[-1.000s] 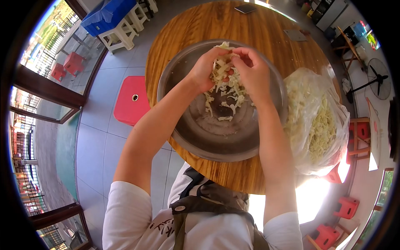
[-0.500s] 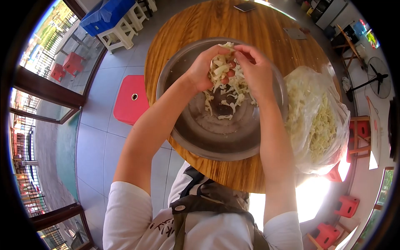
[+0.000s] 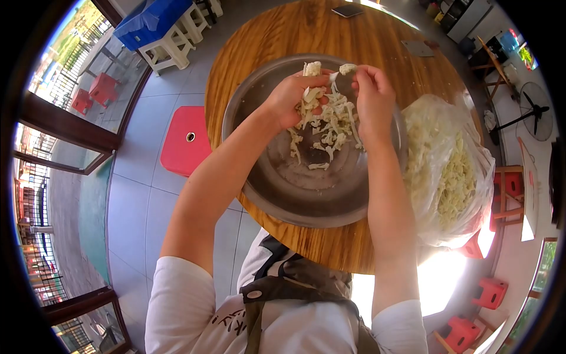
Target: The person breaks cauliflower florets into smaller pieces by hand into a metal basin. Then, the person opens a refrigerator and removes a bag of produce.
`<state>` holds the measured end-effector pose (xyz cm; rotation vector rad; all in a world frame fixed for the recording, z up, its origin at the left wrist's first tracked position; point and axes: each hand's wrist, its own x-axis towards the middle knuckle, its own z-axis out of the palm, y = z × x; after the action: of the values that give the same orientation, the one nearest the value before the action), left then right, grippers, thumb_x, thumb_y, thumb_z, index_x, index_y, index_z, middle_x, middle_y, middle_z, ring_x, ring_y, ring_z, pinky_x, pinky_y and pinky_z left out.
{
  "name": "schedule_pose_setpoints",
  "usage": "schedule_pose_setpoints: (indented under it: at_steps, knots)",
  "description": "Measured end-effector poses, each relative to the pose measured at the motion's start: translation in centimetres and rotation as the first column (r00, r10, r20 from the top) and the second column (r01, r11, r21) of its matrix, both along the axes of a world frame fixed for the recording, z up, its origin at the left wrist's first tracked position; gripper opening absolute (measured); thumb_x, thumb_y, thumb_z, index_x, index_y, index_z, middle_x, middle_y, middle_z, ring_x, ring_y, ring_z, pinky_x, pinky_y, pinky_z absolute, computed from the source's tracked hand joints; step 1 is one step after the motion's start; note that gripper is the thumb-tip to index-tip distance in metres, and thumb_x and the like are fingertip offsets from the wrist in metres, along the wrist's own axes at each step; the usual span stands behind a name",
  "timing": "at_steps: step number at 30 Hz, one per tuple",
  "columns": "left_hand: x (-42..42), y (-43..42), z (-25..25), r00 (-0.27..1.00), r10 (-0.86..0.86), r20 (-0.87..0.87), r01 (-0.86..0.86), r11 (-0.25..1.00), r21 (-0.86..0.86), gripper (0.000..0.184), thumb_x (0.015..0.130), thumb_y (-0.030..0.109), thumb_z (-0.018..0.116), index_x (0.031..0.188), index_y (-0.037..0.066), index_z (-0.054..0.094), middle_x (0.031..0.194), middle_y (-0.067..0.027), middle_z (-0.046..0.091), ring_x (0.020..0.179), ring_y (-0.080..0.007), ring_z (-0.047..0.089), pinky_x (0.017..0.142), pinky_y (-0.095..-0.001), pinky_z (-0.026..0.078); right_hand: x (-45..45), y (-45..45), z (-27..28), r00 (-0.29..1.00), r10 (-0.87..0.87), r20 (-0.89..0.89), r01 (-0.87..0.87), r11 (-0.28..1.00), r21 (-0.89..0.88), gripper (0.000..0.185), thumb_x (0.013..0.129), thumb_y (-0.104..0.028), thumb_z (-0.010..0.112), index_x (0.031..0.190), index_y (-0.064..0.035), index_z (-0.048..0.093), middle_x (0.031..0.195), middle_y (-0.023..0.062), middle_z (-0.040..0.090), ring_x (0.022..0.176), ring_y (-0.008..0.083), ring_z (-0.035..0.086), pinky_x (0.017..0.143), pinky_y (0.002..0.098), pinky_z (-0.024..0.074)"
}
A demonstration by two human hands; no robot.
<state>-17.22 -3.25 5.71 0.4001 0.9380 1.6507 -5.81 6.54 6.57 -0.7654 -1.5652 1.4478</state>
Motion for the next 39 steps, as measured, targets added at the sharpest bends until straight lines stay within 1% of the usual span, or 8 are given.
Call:
schedule_pose_setpoints:
  at_steps: [6,10,13,19,24,28,32,39]
  knots:
    - [-0.3,0.4,-0.6,0.989,0.124,-0.077,-0.125,0.992,-0.019,0.019,0.085,0.013,0.057,0.102,0.006,0.051,0.075,-0.0043,0.052,0.062,-0.0142,0.051,0.048,-0.0269,0.039,0.1,0.2,0.0,0.994,-0.015,0.111,0.005,0.995,0.096,0.024,0.085,-0.025,0.059,0.092,-0.0029,0.061,0.073,0.0008,0.057,0.061,0.0089,0.051,0.057,0.0244,0.0424]
    - [0.1,0.3,-0.3,0.985,0.115,-0.13,-0.121,0.992,-0.037,0.02,0.086,0.014,0.056,0.104,0.007,0.052,0.078,-0.0037,0.054,0.063,-0.0132,0.051,0.047,-0.0255,0.039,-0.1,-0.3,-0.4,0.955,0.144,0.261,-0.184,0.974,0.135,0.027,0.082,-0.029,0.064,0.09,-0.0029,0.062,0.07,0.0011,0.058,0.06,0.0103,0.052,0.057,0.0261,0.0423]
    - [0.2,0.2,-0.1,0.989,0.088,-0.122,-0.091,0.995,-0.025,0.019,0.086,0.015,0.056,0.103,0.008,0.052,0.079,-0.0047,0.055,0.063,-0.0137,0.051,0.049,-0.0262,0.038,-0.1,-0.7,-0.3,0.961,0.101,0.257,-0.166,0.954,0.249,0.024,0.081,-0.026,0.064,0.088,-0.0032,0.063,0.067,0.002,0.058,0.061,0.0111,0.053,0.057,0.0261,0.0425]
    - [0.1,0.2,-0.1,0.992,0.077,-0.097,-0.079,0.997,-0.024,0.023,0.088,0.016,0.051,0.109,0.007,0.052,0.079,-0.0041,0.055,0.063,-0.0122,0.051,0.046,-0.0247,0.038,0.0,0.2,-0.2,0.994,0.088,0.062,-0.085,0.995,-0.054,0.017,0.08,-0.018,0.061,0.083,-0.0007,0.061,0.065,0.002,0.057,0.061,0.0099,0.053,0.058,0.0255,0.0432]
    - [0.0,0.2,-0.2,0.986,0.121,-0.117,-0.125,0.992,-0.029,0.022,0.088,0.014,0.052,0.108,0.006,0.053,0.076,-0.0035,0.053,0.061,-0.0121,0.051,0.045,-0.0251,0.037,0.1,0.5,-0.2,0.996,0.009,0.094,-0.009,1.0,0.001,0.022,0.08,-0.022,0.062,0.087,-0.0009,0.061,0.066,0.0012,0.056,0.063,0.009,0.053,0.059,0.0237,0.0434]
    - [0.4,0.3,-0.4,0.944,0.125,-0.305,-0.152,0.986,-0.064,0.02,0.086,0.011,0.053,0.106,0.004,0.054,0.078,-0.0033,0.056,0.063,-0.0105,0.052,0.049,-0.0244,0.04,0.3,-0.8,0.7,0.965,0.005,0.263,-0.055,0.982,0.183,0.033,0.078,-0.03,0.067,0.098,-0.0045,0.06,0.073,0.0017,0.057,0.068,0.0103,0.055,0.06,0.0241,0.0443]
    - [1.2,0.5,-0.7,0.818,0.059,-0.573,-0.105,0.993,-0.049,0.019,0.085,0.01,0.054,0.103,0.003,0.055,0.08,-0.0033,0.058,0.064,-0.0089,0.052,0.053,-0.0237,0.042,0.1,-1.1,0.1,0.947,0.247,0.205,-0.297,0.916,0.271,0.035,0.078,-0.03,0.069,0.102,-0.0066,0.06,0.08,0.0028,0.058,0.073,0.0119,0.055,0.063,0.0249,0.0462]
    - [1.5,-0.1,0.8,0.902,-0.043,-0.43,0.0,0.995,-0.098,0.015,0.084,0.01,0.056,0.098,0.005,0.054,0.078,-0.0025,0.055,0.062,-0.0092,0.051,0.047,-0.0243,0.039,0.0,-0.4,0.2,0.959,0.283,0.024,-0.282,0.959,-0.019,0.026,0.08,-0.024,0.068,0.092,-0.0019,0.06,0.08,0.0023,0.058,0.071,0.0093,0.054,0.06,0.0231,0.0446]
